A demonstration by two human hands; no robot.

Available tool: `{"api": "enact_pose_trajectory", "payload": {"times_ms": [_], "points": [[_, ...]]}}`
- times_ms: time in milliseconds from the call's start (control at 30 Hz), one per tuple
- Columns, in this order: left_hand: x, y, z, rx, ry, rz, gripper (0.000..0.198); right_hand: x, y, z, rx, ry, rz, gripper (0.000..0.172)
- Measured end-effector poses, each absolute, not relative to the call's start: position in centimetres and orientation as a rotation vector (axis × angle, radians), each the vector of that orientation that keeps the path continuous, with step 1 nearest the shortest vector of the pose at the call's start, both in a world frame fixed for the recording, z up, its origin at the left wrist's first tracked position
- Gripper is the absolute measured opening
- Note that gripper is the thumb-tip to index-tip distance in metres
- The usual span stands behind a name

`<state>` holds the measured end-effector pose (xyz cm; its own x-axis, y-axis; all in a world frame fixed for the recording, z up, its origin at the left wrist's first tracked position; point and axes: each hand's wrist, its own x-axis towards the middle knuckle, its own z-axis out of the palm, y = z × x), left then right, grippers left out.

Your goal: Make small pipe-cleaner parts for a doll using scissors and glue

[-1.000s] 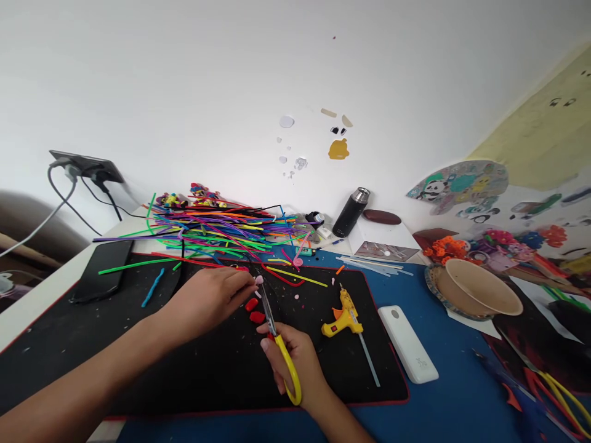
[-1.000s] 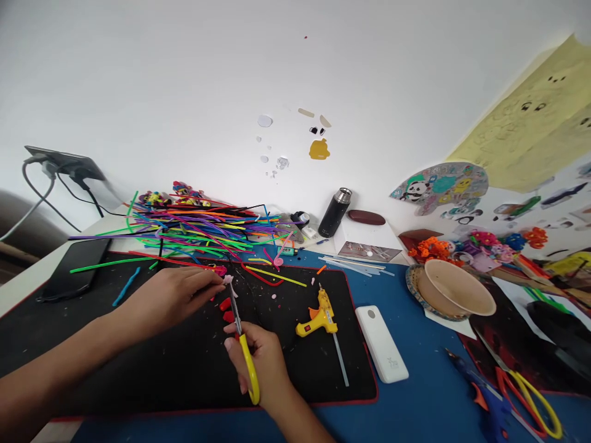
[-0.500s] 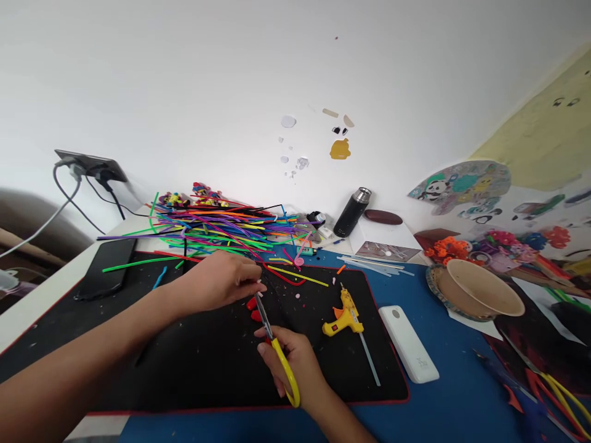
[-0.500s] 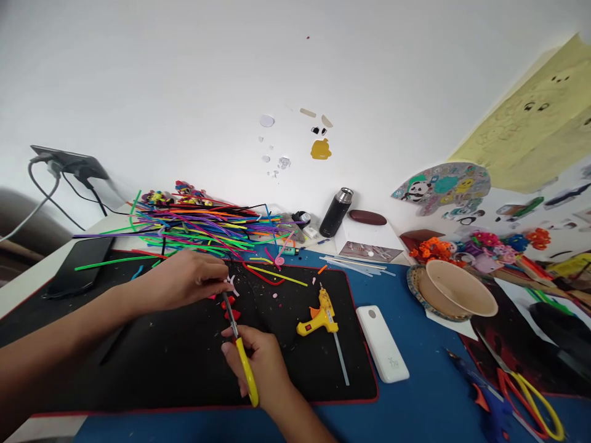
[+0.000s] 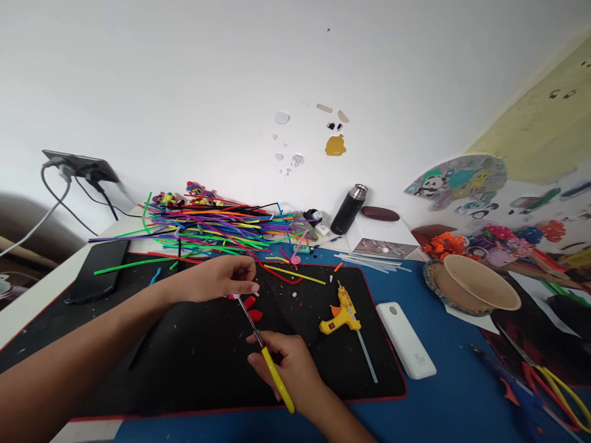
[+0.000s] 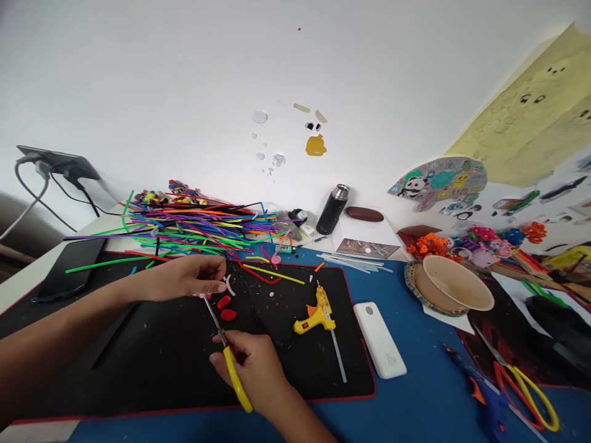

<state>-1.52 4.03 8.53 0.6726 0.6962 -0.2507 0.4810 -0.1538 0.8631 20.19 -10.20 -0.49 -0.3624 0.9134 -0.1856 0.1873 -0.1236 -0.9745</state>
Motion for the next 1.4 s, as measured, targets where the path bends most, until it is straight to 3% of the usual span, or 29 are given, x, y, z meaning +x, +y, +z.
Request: {"api": "enact_pose_trajectory", "payload": {"times_ms": [567, 767, 1100, 1400], "points": [[-2.2, 2.0, 6.6, 1.374, 0.974, 0.487, 0.066, 20.5, -10.2, -0.7, -1.160, -1.337, 1.711, 0.062], [-2.3, 0.3, 6.7, 1.270, 1.002, 0.581, 0.052, 20.7, -9.9, -0.8, -1.179, -1.336, 1.674, 0.056], [-1.2, 0.7, 8.0, 1.423, 1.210, 0.515, 0.062, 20.3, -9.5, -1.1, -1.329, -1.647, 1.114, 0.028], [-1.1, 1.3, 8.6, 1.230, 1.167, 0.486, 0.057, 21.9, -8.4, 1.4, -1.534, -2.043, 0.740, 0.032]]}}
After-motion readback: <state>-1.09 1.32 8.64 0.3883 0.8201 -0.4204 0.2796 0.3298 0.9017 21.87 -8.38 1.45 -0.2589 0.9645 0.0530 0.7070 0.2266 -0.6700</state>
